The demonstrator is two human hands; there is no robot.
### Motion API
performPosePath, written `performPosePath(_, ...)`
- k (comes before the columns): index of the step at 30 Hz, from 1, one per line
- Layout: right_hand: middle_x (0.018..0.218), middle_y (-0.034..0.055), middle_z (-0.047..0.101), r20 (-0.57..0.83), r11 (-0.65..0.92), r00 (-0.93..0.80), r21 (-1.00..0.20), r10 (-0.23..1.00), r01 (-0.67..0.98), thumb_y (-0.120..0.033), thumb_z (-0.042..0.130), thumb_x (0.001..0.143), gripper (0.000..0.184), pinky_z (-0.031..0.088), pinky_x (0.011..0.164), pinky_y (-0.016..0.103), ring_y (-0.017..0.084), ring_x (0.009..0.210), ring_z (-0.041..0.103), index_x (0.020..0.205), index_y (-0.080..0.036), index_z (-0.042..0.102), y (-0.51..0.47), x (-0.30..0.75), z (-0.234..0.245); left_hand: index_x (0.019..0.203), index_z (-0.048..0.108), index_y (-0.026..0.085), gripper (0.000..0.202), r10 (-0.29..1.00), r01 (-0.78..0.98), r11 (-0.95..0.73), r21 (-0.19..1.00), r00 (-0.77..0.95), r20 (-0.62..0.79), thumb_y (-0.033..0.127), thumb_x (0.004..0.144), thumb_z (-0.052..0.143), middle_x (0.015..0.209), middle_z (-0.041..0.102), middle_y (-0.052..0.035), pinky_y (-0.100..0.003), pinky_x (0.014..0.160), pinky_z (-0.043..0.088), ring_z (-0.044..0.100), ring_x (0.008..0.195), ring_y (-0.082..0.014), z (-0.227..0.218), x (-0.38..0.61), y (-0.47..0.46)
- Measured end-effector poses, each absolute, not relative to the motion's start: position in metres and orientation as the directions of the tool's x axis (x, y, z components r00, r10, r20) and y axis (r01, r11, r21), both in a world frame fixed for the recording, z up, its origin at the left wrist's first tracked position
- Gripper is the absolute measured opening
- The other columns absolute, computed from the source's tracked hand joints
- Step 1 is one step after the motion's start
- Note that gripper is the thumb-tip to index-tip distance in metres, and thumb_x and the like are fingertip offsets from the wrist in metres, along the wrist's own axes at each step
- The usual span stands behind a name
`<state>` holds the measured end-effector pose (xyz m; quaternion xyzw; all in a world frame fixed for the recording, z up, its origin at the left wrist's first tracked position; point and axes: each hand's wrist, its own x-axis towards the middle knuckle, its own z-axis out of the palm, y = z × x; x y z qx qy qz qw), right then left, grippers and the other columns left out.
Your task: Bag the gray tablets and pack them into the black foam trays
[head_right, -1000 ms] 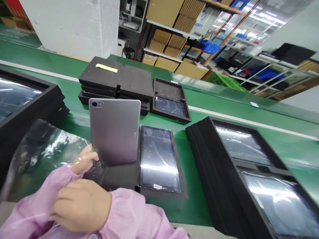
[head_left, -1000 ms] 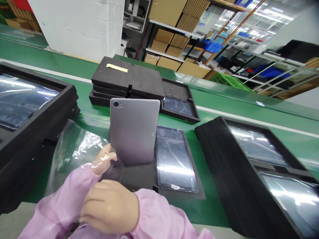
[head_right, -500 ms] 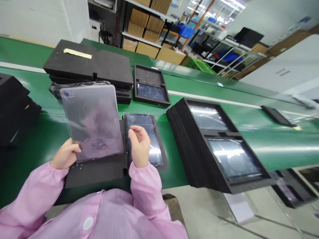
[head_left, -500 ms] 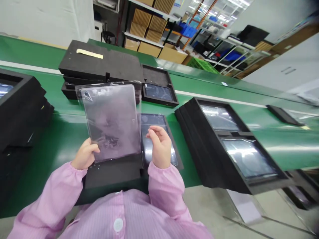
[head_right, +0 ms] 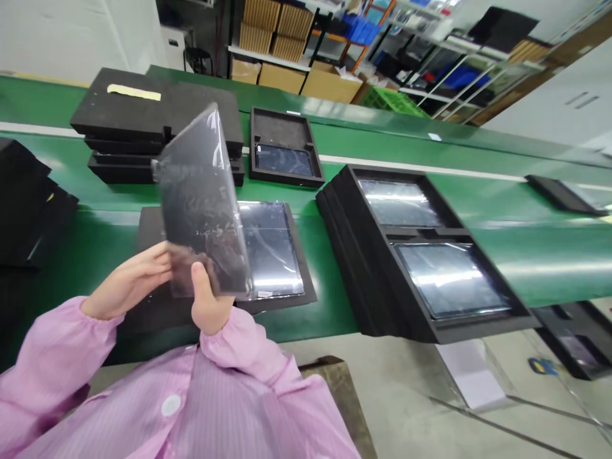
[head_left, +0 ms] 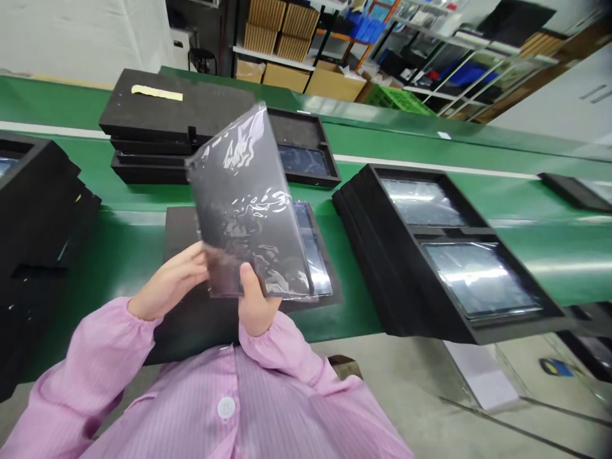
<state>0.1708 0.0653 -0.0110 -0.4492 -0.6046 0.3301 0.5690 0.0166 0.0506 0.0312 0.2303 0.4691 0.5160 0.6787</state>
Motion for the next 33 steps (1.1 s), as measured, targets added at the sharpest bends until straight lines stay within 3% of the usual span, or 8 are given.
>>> performPosePath(4,0.15,0.0139,0.048,0.57,0.677,-0.377,-0.679,0.73,0.284,-0.015,0.047,0.091,0.054,0.032,0.12,0.055,0.029,0.15,0.03,0.146,-0.017,0.046,0.066,0.192,0.012,0.134,0.059,0.025,0.055,0.935,-0.485,0.243,0.84,-0.114,-0.337,0.04,0.082,0.063,0.139,0.06,-0.0087,-0.048,0.108,0.046,0.048,0.137,-0.0328,0.041,0.014,0.035)
performPosePath(10,0.156,0.0214,0.038,0.263,0.888,-0.859,-0.275,0.439,0.37,0.001,0.043,0.089,0.058,0.035,0.117,0.057,0.034,0.148,0.032,0.147,-0.005,0.04,0.057,0.175,0.006,0.134,0.06,0.021,0.056,0.866,-0.447,0.261,0.856,-0.282,-0.412,0.04,0.082,0.066,0.136,0.062,-0.008,-0.041,0.11,0.046,0.049,0.135,-0.0305,0.031,0.022,0.022)
performPosePath(15,0.149,0.014,0.051,0.162,0.752,-0.936,-0.644,0.314,0.141,-0.009,0.063,0.083,0.059,0.038,0.117,0.046,0.026,0.14,0.047,0.14,-0.015,0.05,0.077,0.2,0.018,0.142,0.052,0.026,0.067,0.821,-0.407,0.274,0.871,-0.373,-0.433,0.027,0.078,0.074,0.14,0.061,-0.0048,-0.04,0.113,0.045,0.049,0.136,-0.0294,0.006,0.028,0.018)
performPosePath(18,0.131,0.0047,0.068,0.29,0.518,-0.792,-0.855,0.537,0.038,-0.019,0.056,0.09,0.039,0.048,0.109,0.035,0.017,0.12,0.065,0.129,-0.021,0.061,0.102,0.258,0.035,0.145,0.048,0.026,0.071,0.821,-0.393,0.307,0.867,-0.352,-0.45,0.03,0.08,0.074,0.143,0.058,-0.0055,-0.042,0.113,0.045,0.049,0.136,-0.0314,0.001,0.03,0.014)
performPosePath(21,0.127,0.0068,0.068,0.278,0.339,-0.216,-0.877,0.936,0.339,-0.025,0.059,0.089,0.034,0.046,0.11,0.042,0.021,0.117,0.065,0.122,-0.022,0.066,0.129,0.32,0.03,0.148,0.045,0.024,0.072,0.793,-0.248,0.295,0.923,-0.475,-0.382,0.03,0.082,0.073,0.151,0.05,-0.0059,-0.039,0.12,0.036,0.043,0.141,-0.0283,0.001,0.029,0.006)
performPosePath(24,0.127,0.0144,0.066,0.078,-0.019,0.152,-0.834,0.985,0.552,-0.035,0.069,0.081,0.041,0.036,0.115,0.051,0.031,0.126,0.058,0.117,-0.016,0.067,0.148,0.358,0.005,0.148,0.045,0.025,0.074,0.743,0.203,0.285,0.937,-0.664,-0.082,0.034,0.08,0.073,0.156,0.043,-0.0053,-0.039,0.122,0.031,0.042,0.143,-0.0283,0.005,0.023,-0.006)
performPosePath(27,0.107,0.014,0.072,-0.133,-0.189,0.138,-0.791,0.981,0.582,-0.048,0.069,0.08,0.04,0.045,0.105,0.052,0.032,0.106,0.067,0.104,-0.016,0.069,0.153,0.365,-0.018,0.148,0.044,0.02,0.08,0.745,0.608,0.445,0.658,-0.659,0.105,0.046,0.077,0.07,0.159,0.037,-0.0115,-0.047,0.123,0.025,0.031,0.148,-0.0366,0.006,0.011,-0.013)
performPosePath(33,0.101,0.0113,0.072,-0.174,-0.215,0.126,-0.787,0.977,0.579,-0.051,0.074,0.074,0.048,0.052,0.091,0.045,0.028,0.094,0.068,0.105,-0.016,0.065,0.146,0.353,-0.018,0.114,0.058,0.02,0.06,0.717,0.377,0.671,0.639,-0.548,-0.43,0.067,0.077,0.06,0.119,0.065,-0.0101,-0.054,0.102,0.045,0.059,0.115,-0.0419,-0.007,0.007,-0.007)
